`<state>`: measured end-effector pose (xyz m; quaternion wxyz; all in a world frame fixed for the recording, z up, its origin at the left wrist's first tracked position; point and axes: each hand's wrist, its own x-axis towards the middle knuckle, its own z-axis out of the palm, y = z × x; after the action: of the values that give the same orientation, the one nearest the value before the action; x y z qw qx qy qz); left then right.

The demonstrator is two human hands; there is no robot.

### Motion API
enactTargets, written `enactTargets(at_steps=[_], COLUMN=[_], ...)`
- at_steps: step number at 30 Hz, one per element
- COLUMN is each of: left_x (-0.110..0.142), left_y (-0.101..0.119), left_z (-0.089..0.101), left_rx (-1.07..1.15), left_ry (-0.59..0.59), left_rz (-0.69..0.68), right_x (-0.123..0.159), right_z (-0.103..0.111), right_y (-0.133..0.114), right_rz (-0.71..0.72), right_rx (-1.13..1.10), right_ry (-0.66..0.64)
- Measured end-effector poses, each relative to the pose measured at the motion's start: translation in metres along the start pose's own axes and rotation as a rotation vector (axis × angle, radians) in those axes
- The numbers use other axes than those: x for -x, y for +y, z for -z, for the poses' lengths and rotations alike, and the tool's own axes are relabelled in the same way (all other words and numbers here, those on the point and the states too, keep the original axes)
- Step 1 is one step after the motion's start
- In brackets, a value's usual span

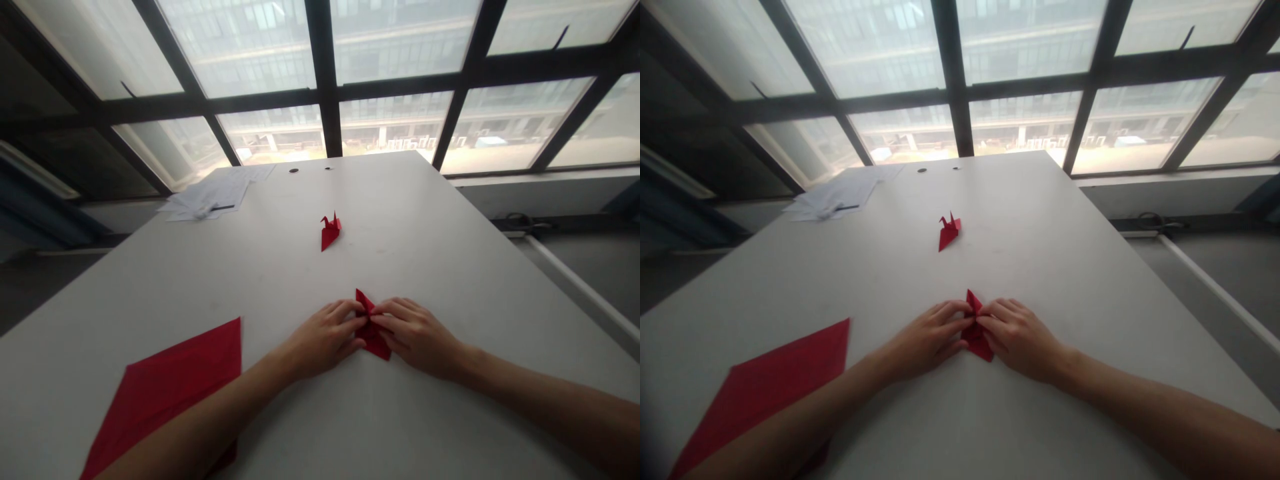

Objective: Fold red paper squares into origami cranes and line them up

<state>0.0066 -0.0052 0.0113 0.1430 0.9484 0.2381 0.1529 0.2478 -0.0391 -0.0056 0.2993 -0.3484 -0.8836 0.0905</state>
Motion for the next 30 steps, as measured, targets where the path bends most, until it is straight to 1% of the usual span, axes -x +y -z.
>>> enactTargets(at_steps=[5,8,12,20,24,27,30], left_x=[0.0016,0.0017,0.0019,0.0021,0.0024,0.0029,0.0034], left_y=[0.0003,-0.0007,-0.0043,-0.0053,-0.0045,-0.0057,-0.0075], left_z=[0.0001,-0.0007,-0.0032,-0.0029,-0.0029,-0.0056,-0.0084], left_rx=[0.02,-0.032,-0.063,-0.076,-0.043,-0.015,-0.075], left_ry=[0.012,0.011,-0.031,-0.06,-0.061,-0.006,0.013], left_rz=[0.025,0.003,-0.025,-0.006,0.029,0.093,0.15], right_x=[0.001,0.0019,0.0027,0.0027,0.0034,0.0042,0.0048], right_z=[0.0014,0.0031,0.0049,0.0047,0.0032,0.0025,0.0027], right_y=[-0.0029,-0.0035,-0.0034,-0.0027,-0.0011,-0.0003,-0.0002], right_rz=[0.008,0.008,0.019,0.025,0.046,0.049,0.052], right_rx=[-0.044,-0.056,-0.074,-0.076,-0.068,-0.058,-0.046], right_ry=[-0.071,-0.078,-0.087,-0.093,-0.07,-0.074,-0.08])
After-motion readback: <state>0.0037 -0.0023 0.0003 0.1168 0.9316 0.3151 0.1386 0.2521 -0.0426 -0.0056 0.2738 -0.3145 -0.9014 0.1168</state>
